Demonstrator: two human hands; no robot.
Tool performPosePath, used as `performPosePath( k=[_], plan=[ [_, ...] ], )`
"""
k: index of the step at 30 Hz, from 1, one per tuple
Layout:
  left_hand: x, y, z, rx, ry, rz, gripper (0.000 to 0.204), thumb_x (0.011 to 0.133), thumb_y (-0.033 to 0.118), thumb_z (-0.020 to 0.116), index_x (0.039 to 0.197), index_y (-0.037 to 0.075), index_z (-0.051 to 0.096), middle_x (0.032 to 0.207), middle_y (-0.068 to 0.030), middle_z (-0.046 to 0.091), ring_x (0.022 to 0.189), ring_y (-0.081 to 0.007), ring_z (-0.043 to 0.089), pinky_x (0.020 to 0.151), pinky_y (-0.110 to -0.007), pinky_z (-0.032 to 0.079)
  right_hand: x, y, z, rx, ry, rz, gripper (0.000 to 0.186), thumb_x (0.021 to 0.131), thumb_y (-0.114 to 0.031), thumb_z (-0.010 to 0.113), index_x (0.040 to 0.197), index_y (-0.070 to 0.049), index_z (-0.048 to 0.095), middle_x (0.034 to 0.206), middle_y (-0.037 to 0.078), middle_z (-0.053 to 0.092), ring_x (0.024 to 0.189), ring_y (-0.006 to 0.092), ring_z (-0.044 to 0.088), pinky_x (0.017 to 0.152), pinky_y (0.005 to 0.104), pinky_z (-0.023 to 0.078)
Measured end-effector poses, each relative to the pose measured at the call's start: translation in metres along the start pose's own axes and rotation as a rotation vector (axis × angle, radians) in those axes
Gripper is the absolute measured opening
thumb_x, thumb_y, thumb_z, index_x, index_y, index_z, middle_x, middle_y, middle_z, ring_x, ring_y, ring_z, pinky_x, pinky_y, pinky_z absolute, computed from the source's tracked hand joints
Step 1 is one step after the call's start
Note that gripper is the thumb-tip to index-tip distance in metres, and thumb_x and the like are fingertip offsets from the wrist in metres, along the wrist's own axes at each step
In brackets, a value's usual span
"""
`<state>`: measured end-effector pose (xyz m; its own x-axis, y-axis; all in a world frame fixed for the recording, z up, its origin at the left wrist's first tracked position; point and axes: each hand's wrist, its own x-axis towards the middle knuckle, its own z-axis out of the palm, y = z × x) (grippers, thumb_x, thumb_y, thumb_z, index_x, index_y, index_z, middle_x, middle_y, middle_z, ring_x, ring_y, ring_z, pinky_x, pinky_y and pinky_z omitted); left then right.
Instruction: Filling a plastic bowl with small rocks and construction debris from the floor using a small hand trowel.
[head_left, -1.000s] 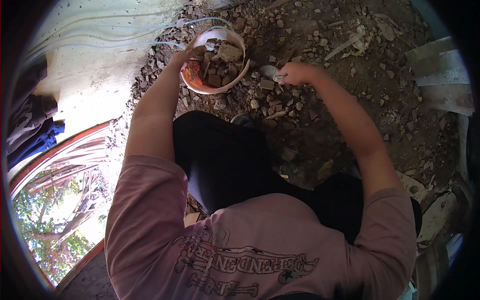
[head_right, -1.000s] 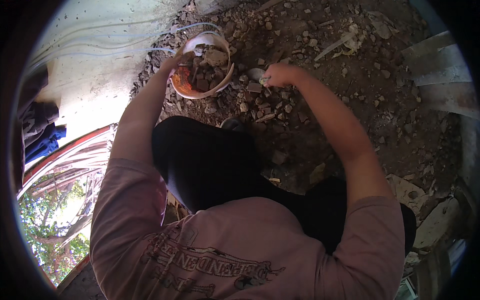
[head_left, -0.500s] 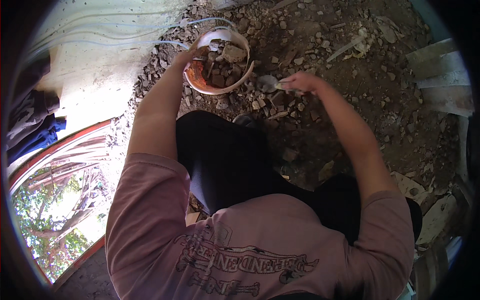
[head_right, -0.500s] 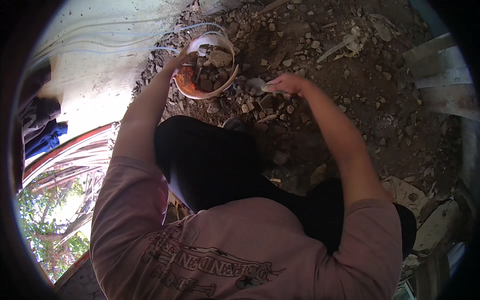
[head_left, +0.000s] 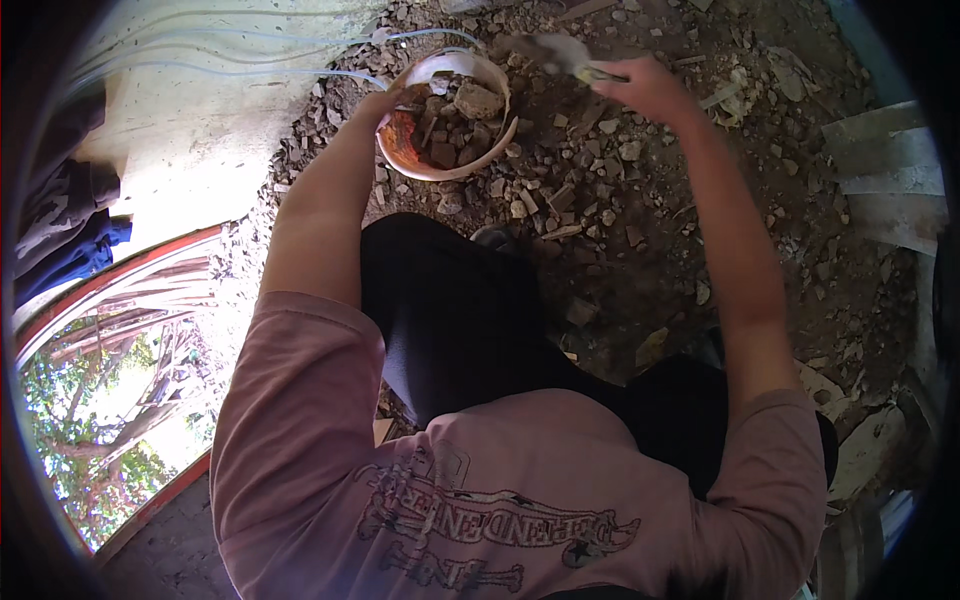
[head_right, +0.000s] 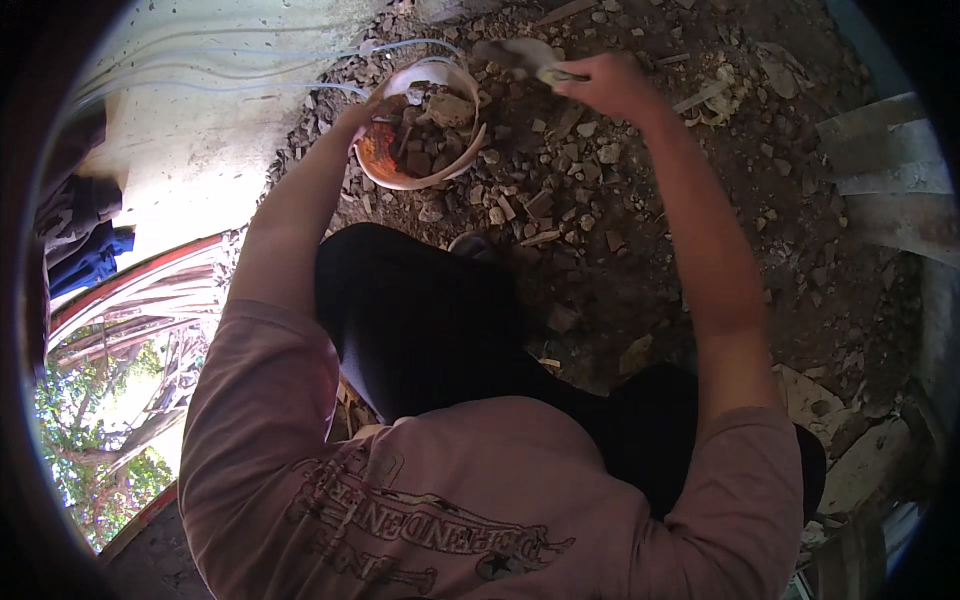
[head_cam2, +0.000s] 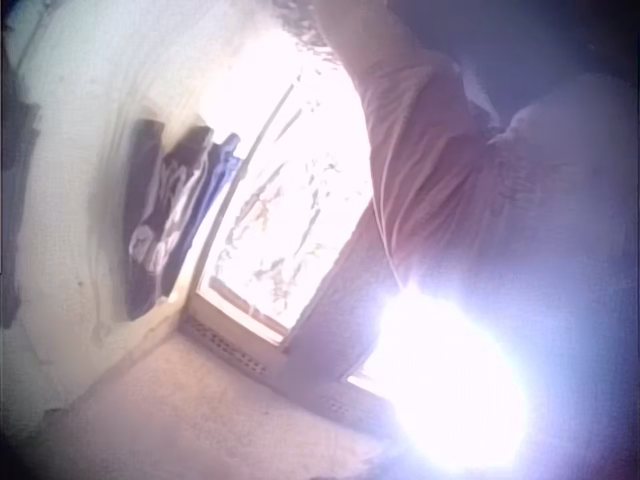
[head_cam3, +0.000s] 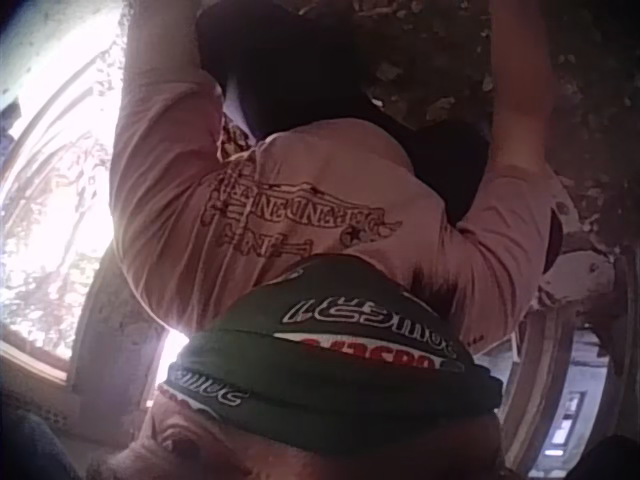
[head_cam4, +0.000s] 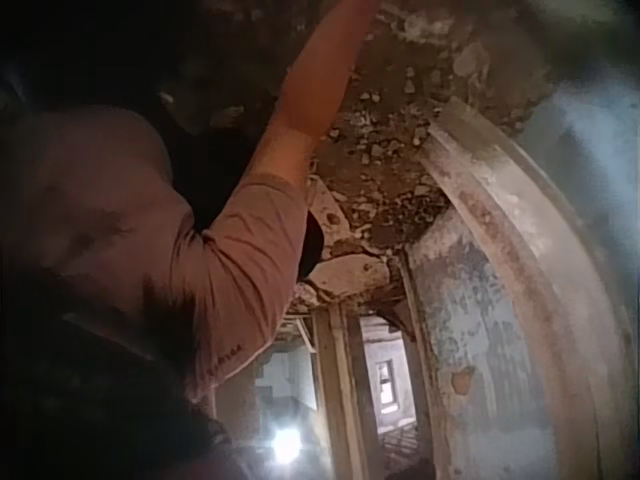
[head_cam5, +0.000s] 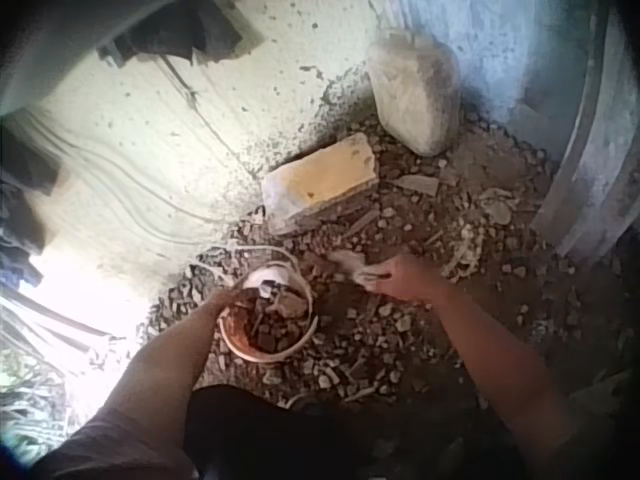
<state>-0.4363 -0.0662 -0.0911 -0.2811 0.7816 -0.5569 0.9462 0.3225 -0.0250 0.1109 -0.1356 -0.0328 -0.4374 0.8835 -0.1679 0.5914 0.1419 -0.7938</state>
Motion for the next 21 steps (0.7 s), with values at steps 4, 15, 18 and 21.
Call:
performPosePath(
  k=[4, 15, 18, 21],
  plan=[
    [-0.001, 0.004, 0.003, -0.015, 0.035, -0.012, 0.064, 0.092, 0.059, 0.052, 0.124, 0.004, 0.064, 0.123, -0.0243, 0.064, 0.111, -0.0392, 0.063, 0.092, -0.045, 0.05, 0.002, -0.026, 0.025, -0.07, 0.159, -0.225, 0.046, 0.09, -0.038, 0.069, 0.133, -0.022, 0.063, 0.086, 0.008, 0.071, 0.067, 0.0163, 0.063, 0.067, 0.0353, 0.051],
    [0.0, -0.005, -0.003, 0.424, 0.005, 0.235, 0.058, 0.092, 0.003, 0.046, 0.144, 0.03, 0.045, 0.116, -0.0206, 0.067, 0.103, -0.0387, 0.067, 0.084, -0.046, 0.055, 0.003, 0.03, -0.006, -0.255, -0.403, 0.287, 0.038, 0.078, -0.026, 0.075, 0.114, -0.012, 0.075, 0.072, 0.007, 0.07, 0.057, 0.0133, 0.059, 0.055, 0.0322, 0.047],
    [0.006, 0.007, 0.003, 0.493, -0.016, 0.247, 0.06, 0.09, 0.002, 0.046, 0.144, 0.028, 0.045, 0.113, -0.0208, 0.068, 0.102, -0.0384, 0.068, 0.084, -0.045, 0.056, -0.007, 0.058, 0.004, -0.25, -0.553, 0.038, 0.032, 0.076, -0.023, 0.073, 0.104, -0.009, 0.078, 0.064, 0.004, 0.065, 0.05, 0.012, 0.054, 0.047, 0.0317, 0.042],
    [0.007, 0.015, 0.015, 0.556, 0.002, 0.346, 0.062, 0.089, 0.002, 0.047, 0.147, 0.025, 0.043, 0.109, -0.022, 0.069, 0.101, -0.0372, 0.068, 0.084, -0.045, 0.055, -0.022, 0.059, 0.039, -0.096, -0.442, 0.243, 0.024, 0.068, -0.026, 0.07, 0.077, -0.003, 0.072, 0.071, 0.016, 0.068, 0.063, 0.0289, 0.066, 0.061, 0.04, 0.052]
  ],
)
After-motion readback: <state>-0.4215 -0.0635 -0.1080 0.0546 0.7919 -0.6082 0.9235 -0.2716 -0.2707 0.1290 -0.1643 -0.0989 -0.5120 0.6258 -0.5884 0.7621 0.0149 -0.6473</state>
